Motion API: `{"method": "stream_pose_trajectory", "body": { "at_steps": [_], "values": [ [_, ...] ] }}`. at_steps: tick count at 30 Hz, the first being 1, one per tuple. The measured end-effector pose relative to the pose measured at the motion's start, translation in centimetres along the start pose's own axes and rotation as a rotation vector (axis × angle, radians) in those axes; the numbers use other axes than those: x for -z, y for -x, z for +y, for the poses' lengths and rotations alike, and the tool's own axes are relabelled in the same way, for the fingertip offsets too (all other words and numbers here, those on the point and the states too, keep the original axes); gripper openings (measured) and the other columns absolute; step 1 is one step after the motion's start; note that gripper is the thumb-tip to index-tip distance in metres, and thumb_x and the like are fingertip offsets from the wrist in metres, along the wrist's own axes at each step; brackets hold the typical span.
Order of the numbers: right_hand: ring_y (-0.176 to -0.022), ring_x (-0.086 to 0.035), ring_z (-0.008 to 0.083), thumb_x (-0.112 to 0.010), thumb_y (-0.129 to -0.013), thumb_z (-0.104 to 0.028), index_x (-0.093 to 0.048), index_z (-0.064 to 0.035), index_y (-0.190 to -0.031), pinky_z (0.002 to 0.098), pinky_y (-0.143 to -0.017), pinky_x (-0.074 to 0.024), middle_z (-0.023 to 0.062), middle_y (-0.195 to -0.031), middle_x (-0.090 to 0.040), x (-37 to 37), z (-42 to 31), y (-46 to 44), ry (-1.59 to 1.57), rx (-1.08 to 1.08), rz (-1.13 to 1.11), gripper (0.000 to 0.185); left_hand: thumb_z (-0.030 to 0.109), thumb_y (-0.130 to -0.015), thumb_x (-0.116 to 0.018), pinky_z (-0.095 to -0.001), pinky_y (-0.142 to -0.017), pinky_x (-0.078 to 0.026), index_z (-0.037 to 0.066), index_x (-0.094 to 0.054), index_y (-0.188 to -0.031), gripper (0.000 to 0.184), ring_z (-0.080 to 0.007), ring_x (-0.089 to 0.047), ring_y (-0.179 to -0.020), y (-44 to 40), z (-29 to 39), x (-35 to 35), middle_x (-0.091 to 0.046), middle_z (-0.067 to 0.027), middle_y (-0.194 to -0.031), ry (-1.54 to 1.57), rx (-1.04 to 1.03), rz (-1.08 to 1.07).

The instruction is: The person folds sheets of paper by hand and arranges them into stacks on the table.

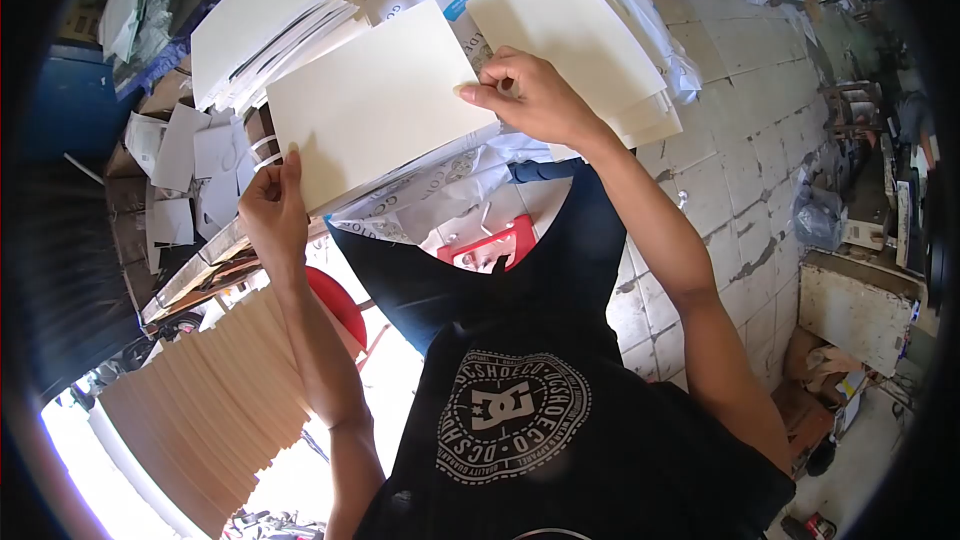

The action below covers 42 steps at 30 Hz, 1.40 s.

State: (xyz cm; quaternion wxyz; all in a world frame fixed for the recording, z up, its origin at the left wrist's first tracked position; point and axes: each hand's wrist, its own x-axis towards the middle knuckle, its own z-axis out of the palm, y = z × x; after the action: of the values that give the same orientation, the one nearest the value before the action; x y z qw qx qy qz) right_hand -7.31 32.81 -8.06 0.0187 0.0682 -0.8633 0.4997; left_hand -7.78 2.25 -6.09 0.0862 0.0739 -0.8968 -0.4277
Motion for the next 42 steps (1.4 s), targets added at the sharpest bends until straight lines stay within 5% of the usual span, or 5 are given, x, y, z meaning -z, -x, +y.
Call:
{"method": "stream_pose_trajectory", "body": {
  "at_steps": [17,23,30,32,42],
  "values": [
    [-0.065,-0.049,0.0150,-0.071,-0.087,-0.031,-0.056,0.0018,-0.072,0.0303,-0.062,-0.0437,0.0078,-0.074,-0.051,-0.6,1.0,0.4,0.048,-0.053,-0.016,0.039,0.031,-0.086,-0.071,-0.0243,-0.051,-0.036,-0.007,-0.068,-0.076,0.039,-0.0063,-0.046,-0.055,-0.4,-0.9,0.1,-0.058,-0.0033,-0.058,0.002,0.010,-0.002],
    [-0.063,-0.047,0.0167,-0.071,-0.086,-0.028,-0.055,0.0028,-0.071,0.0307,-0.061,-0.0416,0.0082,-0.070,-0.051,-0.8,1.2,0.1,0.043,-0.047,-0.030,0.038,0.028,-0.089,-0.071,-0.0216,-0.059,-0.045,-0.006,-0.072,-0.093,0.035,-0.0073,-0.056,-0.063,0.5,-2.0,1.9,-0.065,-0.0051,-0.070,0.209,0.128,-0.101],
    [-0.064,-0.038,0.0143,-0.069,-0.088,-0.022,-0.045,0.0020,-0.070,0.0293,-0.063,-0.0375,0.0044,-0.068,-0.040,-0.8,0.5,0.1,0.028,-0.055,-0.059,0.039,0.007,-0.079,-0.077,-0.0234,-0.071,-0.052,-0.004,-0.069,-0.099,0.024,-0.0105,-0.064,-0.075,3.9,-4.8,1.9,-0.069,-0.0073,-0.083,0.420,0.040,-0.042],
    [-0.065,-0.038,0.0143,-0.069,-0.088,-0.022,-0.045,0.0019,-0.069,0.0296,-0.063,-0.0372,0.0044,-0.068,-0.040,-0.8,0.4,0.1,0.028,-0.074,-0.069,0.039,-0.003,-0.072,-0.080,-0.0236,-0.073,-0.052,-0.003,-0.069,-0.095,0.026,-0.0109,-0.065,-0.077,4.4,-5.0,1.3,-0.069,-0.0063,-0.086,0.411,-0.037,-0.040],
    [-0.067,-0.031,0.0097,-0.067,-0.090,-0.019,-0.043,-0.0022,-0.067,0.0269,-0.062,-0.0297,-0.0003,-0.068,-0.034,-0.7,0.1,-0.1,0.026,-0.078,-0.082,0.038,0.002,-0.067,-0.084,-0.0284,-0.078,-0.052,-0.001,-0.067,-0.109,0.046,-0.0156,-0.066,-0.087,4.2,-4.8,0.7,-0.069,-0.0067,-0.093,0.327,-0.142,0.001]
  ]
}}
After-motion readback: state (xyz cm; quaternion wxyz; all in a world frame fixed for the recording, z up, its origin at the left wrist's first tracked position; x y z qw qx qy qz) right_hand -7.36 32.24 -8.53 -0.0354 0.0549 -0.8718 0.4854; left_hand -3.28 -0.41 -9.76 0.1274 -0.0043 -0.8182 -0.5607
